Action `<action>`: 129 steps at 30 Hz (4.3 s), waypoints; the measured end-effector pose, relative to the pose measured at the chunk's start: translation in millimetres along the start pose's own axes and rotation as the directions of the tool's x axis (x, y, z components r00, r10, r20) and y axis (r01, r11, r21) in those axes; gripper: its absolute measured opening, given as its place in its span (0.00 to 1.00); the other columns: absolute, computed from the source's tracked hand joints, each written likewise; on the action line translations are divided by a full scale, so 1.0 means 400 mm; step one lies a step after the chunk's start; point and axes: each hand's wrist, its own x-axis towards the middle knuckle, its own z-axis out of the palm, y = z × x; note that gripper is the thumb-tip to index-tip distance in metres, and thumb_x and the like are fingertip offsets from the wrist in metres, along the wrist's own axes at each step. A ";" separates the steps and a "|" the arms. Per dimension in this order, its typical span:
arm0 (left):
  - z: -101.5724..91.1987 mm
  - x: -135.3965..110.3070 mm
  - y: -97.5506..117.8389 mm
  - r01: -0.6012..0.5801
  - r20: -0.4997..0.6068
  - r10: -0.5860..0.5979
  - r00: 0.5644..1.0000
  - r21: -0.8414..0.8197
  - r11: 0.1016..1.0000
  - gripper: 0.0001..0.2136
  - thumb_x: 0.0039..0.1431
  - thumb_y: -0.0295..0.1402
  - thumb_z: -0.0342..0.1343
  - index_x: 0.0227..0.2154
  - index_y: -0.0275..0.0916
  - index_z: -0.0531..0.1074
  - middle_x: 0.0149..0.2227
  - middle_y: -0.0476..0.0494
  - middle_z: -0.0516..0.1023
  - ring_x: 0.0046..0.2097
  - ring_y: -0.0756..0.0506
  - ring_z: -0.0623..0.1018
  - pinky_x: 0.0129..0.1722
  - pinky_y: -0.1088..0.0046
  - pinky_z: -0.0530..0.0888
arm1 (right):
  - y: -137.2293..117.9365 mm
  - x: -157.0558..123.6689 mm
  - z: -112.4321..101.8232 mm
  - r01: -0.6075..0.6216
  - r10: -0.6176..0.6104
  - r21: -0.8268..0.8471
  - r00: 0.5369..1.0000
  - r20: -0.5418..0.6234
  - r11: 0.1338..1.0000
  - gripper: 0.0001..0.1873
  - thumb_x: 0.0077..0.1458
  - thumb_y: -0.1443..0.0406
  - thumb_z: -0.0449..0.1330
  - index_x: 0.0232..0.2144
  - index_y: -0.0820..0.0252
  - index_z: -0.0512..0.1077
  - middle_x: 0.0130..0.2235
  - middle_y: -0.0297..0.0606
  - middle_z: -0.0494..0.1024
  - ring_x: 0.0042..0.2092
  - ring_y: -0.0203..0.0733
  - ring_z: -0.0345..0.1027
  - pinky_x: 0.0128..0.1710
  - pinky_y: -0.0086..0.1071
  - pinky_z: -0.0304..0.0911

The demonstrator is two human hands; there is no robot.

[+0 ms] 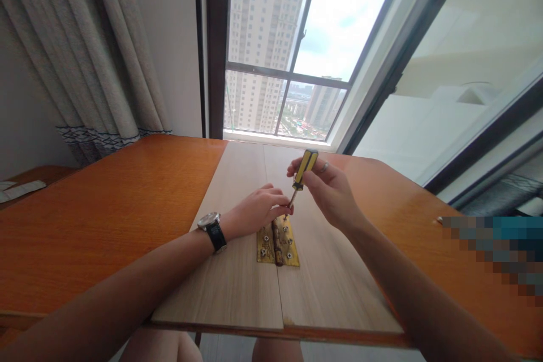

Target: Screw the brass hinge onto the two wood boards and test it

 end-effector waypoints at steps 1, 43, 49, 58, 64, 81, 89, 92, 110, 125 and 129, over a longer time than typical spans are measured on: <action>0.001 0.000 -0.001 -0.006 0.003 0.006 1.000 -0.013 1.000 0.11 0.68 0.34 0.51 0.35 0.38 0.76 0.36 0.44 0.76 0.44 0.45 0.72 0.49 0.69 0.69 | 0.002 0.002 0.001 0.011 -0.012 -0.018 0.999 -0.033 1.000 0.11 0.53 0.58 0.66 0.38 0.55 0.75 0.38 0.37 0.76 0.42 0.43 0.69 0.41 0.38 0.67; 0.005 0.002 -0.012 -0.001 0.048 0.007 0.999 -0.112 0.994 0.13 0.70 0.32 0.47 0.34 0.38 0.77 0.37 0.44 0.75 0.47 0.45 0.70 0.53 0.70 0.66 | 0.012 -0.009 0.016 0.027 -0.025 -0.031 0.999 0.041 0.999 0.16 0.66 0.57 0.52 0.46 0.57 0.75 0.36 0.36 0.75 0.38 0.40 0.67 0.42 0.37 0.61; 0.008 0.001 -0.015 0.002 0.058 0.005 0.998 -0.113 0.994 0.14 0.70 0.32 0.46 0.35 0.38 0.77 0.37 0.44 0.75 0.46 0.45 0.71 0.53 0.70 0.66 | 0.013 -0.014 0.024 0.068 -0.066 -0.104 0.998 0.020 0.992 0.17 0.67 0.55 0.50 0.48 0.56 0.73 0.33 0.35 0.73 0.36 0.39 0.65 0.40 0.36 0.61; 0.004 -0.002 -0.010 -0.028 0.020 0.033 0.999 -0.192 0.981 0.12 0.69 0.35 0.50 0.38 0.38 0.77 0.40 0.43 0.75 0.49 0.44 0.72 0.53 0.68 0.69 | 0.012 -0.003 0.030 0.073 -0.075 -0.032 0.995 -0.060 0.997 0.18 0.47 0.55 0.70 0.30 0.55 0.66 0.28 0.28 0.65 0.30 0.35 0.60 0.30 0.30 0.60; 0.009 0.002 -0.021 -0.022 0.015 0.026 1.000 -0.211 0.977 0.14 0.69 0.33 0.48 0.35 0.36 0.78 0.39 0.42 0.75 0.45 0.45 0.73 0.50 0.69 0.70 | 0.010 -0.013 0.028 0.086 -0.087 -0.063 0.996 -0.019 0.994 0.12 0.56 0.57 0.64 0.39 0.55 0.72 0.36 0.33 0.73 0.36 0.37 0.65 0.37 0.33 0.64; -0.002 -0.003 0.006 0.007 -0.098 -0.033 0.995 -0.249 0.968 0.04 0.63 0.32 0.58 0.37 0.37 0.75 0.40 0.45 0.79 0.43 0.47 0.74 0.45 0.71 0.71 | 0.019 -0.005 0.035 0.064 -0.073 -0.078 0.990 -0.118 0.995 0.13 0.49 0.63 0.67 0.32 0.55 0.66 0.29 0.29 0.70 0.32 0.36 0.64 0.33 0.31 0.62; 0.002 0.004 -0.001 -0.055 -0.090 0.038 0.995 -0.198 0.979 0.08 0.67 0.30 0.53 0.33 0.37 0.75 0.37 0.45 0.79 0.43 0.46 0.76 0.49 0.71 0.69 | 0.011 -0.022 0.035 0.107 -0.105 -0.095 0.994 0.019 0.990 0.16 0.62 0.58 0.57 0.50 0.55 0.71 0.38 0.34 0.72 0.39 0.39 0.66 0.41 0.35 0.63; 0.001 0.003 0.004 -0.059 -0.089 0.043 0.995 -0.178 0.982 0.09 0.68 0.29 0.51 0.33 0.36 0.75 0.37 0.45 0.79 0.43 0.47 0.75 0.48 0.71 0.69 | 0.013 -0.024 0.030 0.096 -0.092 -0.145 0.995 0.035 0.985 0.16 0.65 0.55 0.52 0.46 0.56 0.74 0.38 0.37 0.75 0.40 0.41 0.68 0.43 0.36 0.65; 0.016 -0.004 -0.016 -0.026 -0.108 0.002 0.994 -0.229 0.973 0.07 0.65 0.30 0.53 0.36 0.37 0.76 0.43 0.43 0.78 0.46 0.44 0.77 0.47 0.69 0.73 | 0.044 -0.041 0.036 0.045 -0.030 -0.139 0.993 0.112 0.989 0.13 0.62 0.58 0.57 0.46 0.57 0.72 0.37 0.36 0.75 0.38 0.40 0.70 0.34 0.32 0.67; 0.007 -0.003 -0.001 0.045 -0.058 -0.060 0.996 -0.226 0.973 0.12 0.65 0.36 0.50 0.35 0.39 0.77 0.39 0.44 0.80 0.43 0.43 0.77 0.47 0.70 0.73 | 0.063 0.004 -0.018 -0.239 0.187 0.164 0.941 0.280 0.957 0.19 0.38 0.58 0.75 0.31 0.61 0.78 0.35 0.38 0.79 0.33 0.38 0.71 0.26 0.28 0.69; 0.010 -0.002 -0.008 0.036 -0.061 -0.054 0.997 -0.265 0.964 0.12 0.65 0.35 0.49 0.32 0.39 0.76 0.38 0.44 0.79 0.44 0.43 0.77 0.47 0.70 0.72 | 0.068 0.001 -0.013 -0.269 0.212 0.162 0.929 0.303 0.950 0.20 0.39 0.57 0.74 0.34 0.62 0.77 0.32 0.36 0.78 0.27 0.34 0.69 0.23 0.26 0.67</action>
